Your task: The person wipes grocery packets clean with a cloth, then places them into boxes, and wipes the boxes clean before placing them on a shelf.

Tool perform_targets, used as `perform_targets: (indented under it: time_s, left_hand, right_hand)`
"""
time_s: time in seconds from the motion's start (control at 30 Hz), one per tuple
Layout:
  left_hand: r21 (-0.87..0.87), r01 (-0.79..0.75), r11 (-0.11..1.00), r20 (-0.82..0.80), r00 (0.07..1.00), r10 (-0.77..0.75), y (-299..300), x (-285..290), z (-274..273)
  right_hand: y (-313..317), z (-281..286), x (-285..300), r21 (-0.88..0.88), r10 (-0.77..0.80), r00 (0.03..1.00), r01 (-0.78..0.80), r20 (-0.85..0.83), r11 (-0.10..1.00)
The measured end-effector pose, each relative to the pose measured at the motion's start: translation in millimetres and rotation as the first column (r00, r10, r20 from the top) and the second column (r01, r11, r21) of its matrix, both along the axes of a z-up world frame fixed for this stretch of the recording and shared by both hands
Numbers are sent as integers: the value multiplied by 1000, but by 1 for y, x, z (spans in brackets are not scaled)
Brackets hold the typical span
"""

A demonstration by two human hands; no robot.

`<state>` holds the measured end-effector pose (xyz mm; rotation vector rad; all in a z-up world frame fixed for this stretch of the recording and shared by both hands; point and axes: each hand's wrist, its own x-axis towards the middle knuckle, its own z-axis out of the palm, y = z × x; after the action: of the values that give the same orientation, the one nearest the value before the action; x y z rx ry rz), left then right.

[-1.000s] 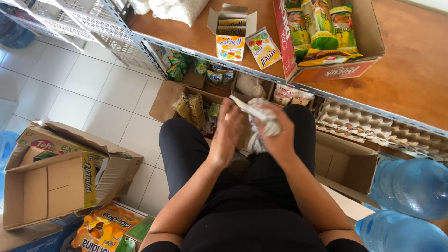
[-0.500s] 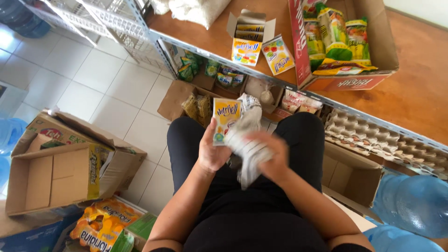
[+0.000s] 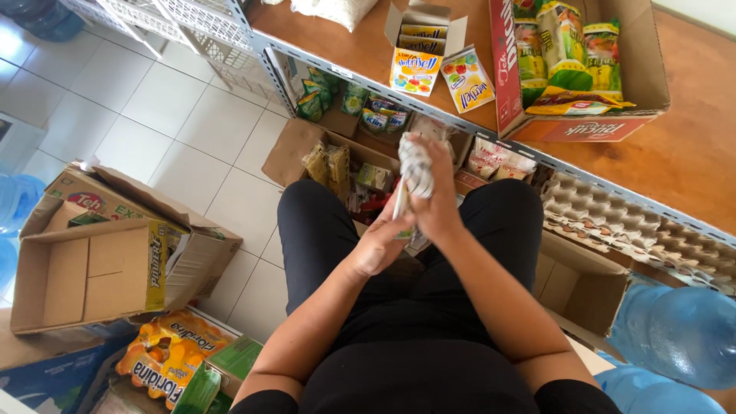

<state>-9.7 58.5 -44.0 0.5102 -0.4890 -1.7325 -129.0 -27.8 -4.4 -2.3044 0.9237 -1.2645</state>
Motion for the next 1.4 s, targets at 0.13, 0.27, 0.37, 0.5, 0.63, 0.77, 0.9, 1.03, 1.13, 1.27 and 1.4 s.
perform_targets:
  time_s: [0.13, 0.27, 0.37, 0.5, 0.63, 0.77, 0.9, 1.03, 1.13, 1.27, 1.4]
  left_hand:
    - [34, 101, 994, -39, 994, -100, 3, 4, -12]
    - [-24, -25, 999, 51, 998, 26, 3, 21, 23]
    - [92, -142, 986, 75, 988, 135, -10, 20, 8]
    - [14, -9, 1000, -5, 1000, 9, -12, 18, -54]
    - [47, 123, 991, -48, 991, -121, -5, 23, -3]
    - [80, 18, 997, -61, 998, -13, -1, 29, 3]
    - [49, -57, 997, 80, 995, 53, -8, 27, 12]
    - [115, -120, 986, -98, 986, 132, -19, 17, 9]
    - [147, -147, 978, -128, 978, 166, -21, 26, 3]
    - [174, -356, 918, -26, 930, 365, -27, 41, 25]
    - [43, -317, 947, 77, 946, 314, -27, 36, -13]
  right_hand:
    - [-38, -50, -35, 515, -112, 968, -21, 225, 857]
    - [-38, -45, -55, 525, -236, 859, -45, 454, 850]
    - [4, -16, -43, 320, -110, 902, -33, 418, 947]
    - [23, 32, -13, -22, -8, 989, 11, 151, 1000]
    - [-11, -18, -33, 128, -1, 998, -8, 70, 992]
    - [-40, -28, -58, 850, -468, 875, 148, 126, 505]
    - [-6, 2, -54, 283, -264, 882, 159, 389, 946]
    - [42, 11, -21, -79, -10, 999, 6, -43, 997]
    - [60, 2, -21, -150, 91, 957, -136, -277, 979]
    - [46, -65, -53, 105, 302, 938, -288, -168, 952]
    - [20, -85, -64, 655, 52, 940, -275, 338, 704]
